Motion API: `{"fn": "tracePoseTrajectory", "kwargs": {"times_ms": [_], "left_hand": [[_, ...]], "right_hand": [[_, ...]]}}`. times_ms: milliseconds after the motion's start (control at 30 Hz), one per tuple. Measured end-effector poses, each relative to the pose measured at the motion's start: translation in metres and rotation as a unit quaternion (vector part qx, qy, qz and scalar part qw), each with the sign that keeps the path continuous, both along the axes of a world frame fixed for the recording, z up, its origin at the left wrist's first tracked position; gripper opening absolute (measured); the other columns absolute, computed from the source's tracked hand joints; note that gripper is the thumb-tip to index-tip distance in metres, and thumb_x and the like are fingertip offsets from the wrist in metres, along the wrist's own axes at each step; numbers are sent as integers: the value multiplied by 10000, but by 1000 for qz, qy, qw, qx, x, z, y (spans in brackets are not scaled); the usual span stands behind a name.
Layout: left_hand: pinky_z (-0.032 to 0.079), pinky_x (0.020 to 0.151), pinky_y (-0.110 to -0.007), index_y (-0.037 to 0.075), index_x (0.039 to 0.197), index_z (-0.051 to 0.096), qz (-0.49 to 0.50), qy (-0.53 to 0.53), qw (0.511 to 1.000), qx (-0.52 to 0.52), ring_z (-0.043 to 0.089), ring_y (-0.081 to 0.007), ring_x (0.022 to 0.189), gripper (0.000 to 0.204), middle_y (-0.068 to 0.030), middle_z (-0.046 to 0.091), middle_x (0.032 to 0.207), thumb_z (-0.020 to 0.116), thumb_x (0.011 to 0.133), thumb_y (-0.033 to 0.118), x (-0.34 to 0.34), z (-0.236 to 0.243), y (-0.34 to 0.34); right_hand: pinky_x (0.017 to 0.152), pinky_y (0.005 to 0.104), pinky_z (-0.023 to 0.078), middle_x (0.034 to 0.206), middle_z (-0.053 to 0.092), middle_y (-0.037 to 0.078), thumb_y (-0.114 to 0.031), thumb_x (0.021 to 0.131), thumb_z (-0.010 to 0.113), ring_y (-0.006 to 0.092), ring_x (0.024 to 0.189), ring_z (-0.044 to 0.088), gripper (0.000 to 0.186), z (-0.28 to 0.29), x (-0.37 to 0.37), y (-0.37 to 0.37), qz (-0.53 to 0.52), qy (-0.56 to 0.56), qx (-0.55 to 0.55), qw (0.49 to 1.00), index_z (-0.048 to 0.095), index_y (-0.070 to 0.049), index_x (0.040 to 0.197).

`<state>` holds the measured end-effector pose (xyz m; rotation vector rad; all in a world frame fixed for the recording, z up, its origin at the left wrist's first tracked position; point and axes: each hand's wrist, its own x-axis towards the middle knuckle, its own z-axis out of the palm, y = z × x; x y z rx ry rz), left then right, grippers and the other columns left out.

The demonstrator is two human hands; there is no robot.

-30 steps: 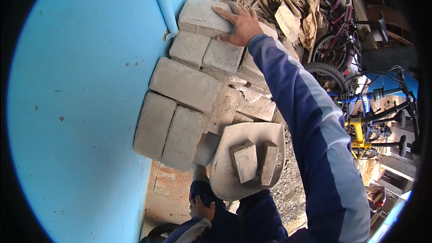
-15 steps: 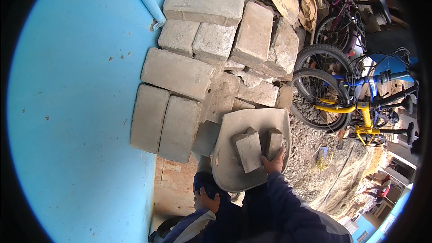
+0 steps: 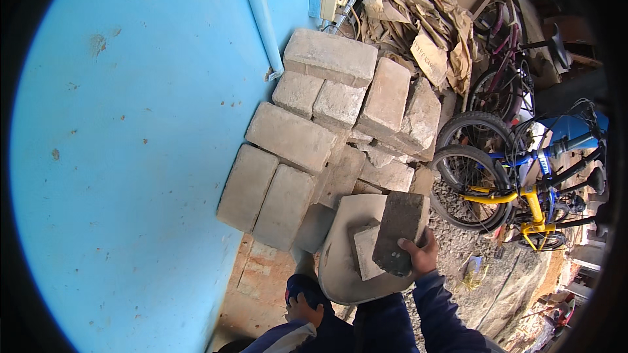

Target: The person carries a plastic basin filled with bricks from a pile near a scooter to a wall area and unloads them. The person repeats this process multiple times, walking back and forth between the two locations.

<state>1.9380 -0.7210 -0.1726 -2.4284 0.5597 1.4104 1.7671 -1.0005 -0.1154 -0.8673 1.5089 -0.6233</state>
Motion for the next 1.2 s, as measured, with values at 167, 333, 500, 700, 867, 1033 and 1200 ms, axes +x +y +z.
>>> {"fn": "tracePoseTrajectory", "kwargs": {"times_ms": [167, 333, 500, 700, 867, 1033, 1200], "left_hand": [[449, 996, -533, 92, 1409, 436, 8, 5, 1000, -12, 506, -417, 1240, 835, -230, 471, 1386, 731, 744, 502, 0, -3, 6], [439, 1012, -544, 90, 1409, 435, 26, 12, 999, -17, 490, -431, 1255, 827, -229, 470, 1377, 730, 744, 484, 2, -4, 12], [446, 997, -546, 95, 1396, 441, 29, 13, 999, -25, 499, -441, 1238, 814, -232, 478, 1361, 731, 741, 482, 5, -1, 11], [462, 972, -548, 84, 1395, 431, 23, 13, 998, -48, 510, -438, 1220, 807, -233, 479, 1349, 734, 751, 463, 9, -4, 15], [468, 968, -543, 66, 1403, 420, 24, 15, 997, -70, 512, -440, 1218, 811, -238, 480, 1349, 735, 762, 449, 9, -10, 17], [468, 970, -545, 64, 1408, 418, 8, 24, 998, -64, 512, -440, 1221, 817, -242, 479, 1353, 726, 761, 458, 11, -8, 12], [462, 977, -549, 76, 1411, 421, 10, 23, 998, -51, 508, -441, 1228, 826, -245, 473, 1365, 724, 753, 472, 12, -4, 10]], "right_hand": [[892, 365, 529, 1150, 640, 161, 17, 765, 748, 241, 1001, 651, 587, 5, 145, -44, -30, -260, 12, 965, 483, 52, 1288], [949, 365, 492, 1188, 627, 166, -31, 803, 742, 246, 1074, 622, 623, -12, 272, -86, -28, -332, -11, 943, 454, 62, 1347], [990, 351, 473, 1257, 603, 152, -64, 841, 729, 255, 1140, 598, 706, -34, 303, -68, 58, -99, -156, 981, 387, 38, 1450], [912, 366, 522, 1285, 577, 177, -85, 824, 752, 255, 1142, 591, 648, -79, 141, -11, 47, -11, -213, 976, 458, -16, 1398], [1094, 466, 374, 1417, 431, 235, -405, 628, 876, 366, 1330, 425, 1166, -114, 10, 65, 170, 388, 15, 906, 221, -40, 1521], [1151, 484, 281, 1516, 293, 224, -445, 565, 888, 364, 1410, 308, 1358, -151, 11, 99, 302, 493, 86, 812, 37, -59, 1551], [1118, 462, 349, 1438, 349, 273, -391, 522, 911, 417, 1349, 371, 1340, -152, 7, 82, 269, 419, 80, 863, 103, 17, 1510]]}}
